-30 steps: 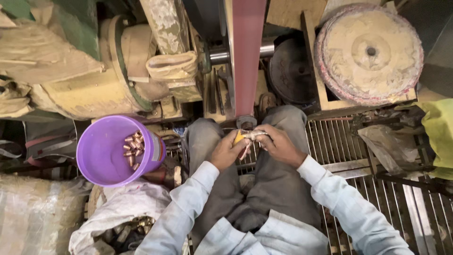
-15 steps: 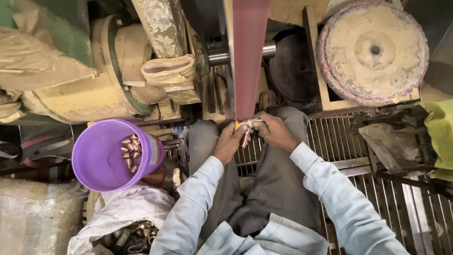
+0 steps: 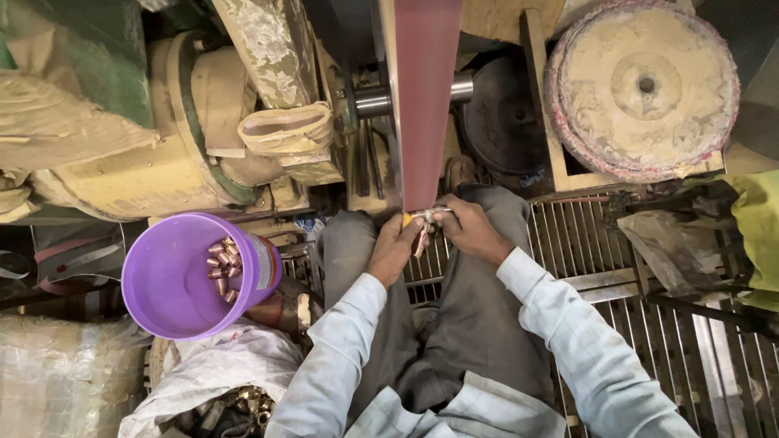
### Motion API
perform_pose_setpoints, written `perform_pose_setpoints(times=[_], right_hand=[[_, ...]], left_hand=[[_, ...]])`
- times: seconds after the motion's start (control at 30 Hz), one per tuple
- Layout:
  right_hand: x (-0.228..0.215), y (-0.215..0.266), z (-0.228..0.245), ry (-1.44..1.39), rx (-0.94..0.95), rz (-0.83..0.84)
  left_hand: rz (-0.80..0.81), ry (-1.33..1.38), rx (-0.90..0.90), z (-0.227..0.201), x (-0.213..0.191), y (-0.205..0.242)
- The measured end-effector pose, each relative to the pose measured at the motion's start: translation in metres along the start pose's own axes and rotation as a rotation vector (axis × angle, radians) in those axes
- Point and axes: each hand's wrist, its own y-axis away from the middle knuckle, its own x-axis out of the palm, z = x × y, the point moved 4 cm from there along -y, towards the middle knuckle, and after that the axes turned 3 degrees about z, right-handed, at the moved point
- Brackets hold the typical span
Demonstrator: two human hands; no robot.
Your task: The person sits on a metal grate floor and repeatedly presses small brass-colored metal parts against a vertical belt grinder. They pick parts from a white sack, grind them, and place them into a purple bucket. The person occasionally pauses to inspect the parts before continuing.
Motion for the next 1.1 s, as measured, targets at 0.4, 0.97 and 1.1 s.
perform_pose_setpoints(times=[0.4, 0.97, 1.1], right_hand=[[-0.013, 0.053, 0.088, 0.08, -0.12, -0.043], [0.008, 0.084, 0.05, -0.59, 0.386, 0.233], [-0.001, 0.074, 0.065, -0.212, 0.32, 0.155]], left_hand=[[0.147, -0.24, 0.163, -0.056, 0.013, 0.079], [0.186, -0.763, 0.557, -0.095, 0.023, 0.115], [0.157, -0.63, 0.275, -0.072, 0.017, 0.1]])
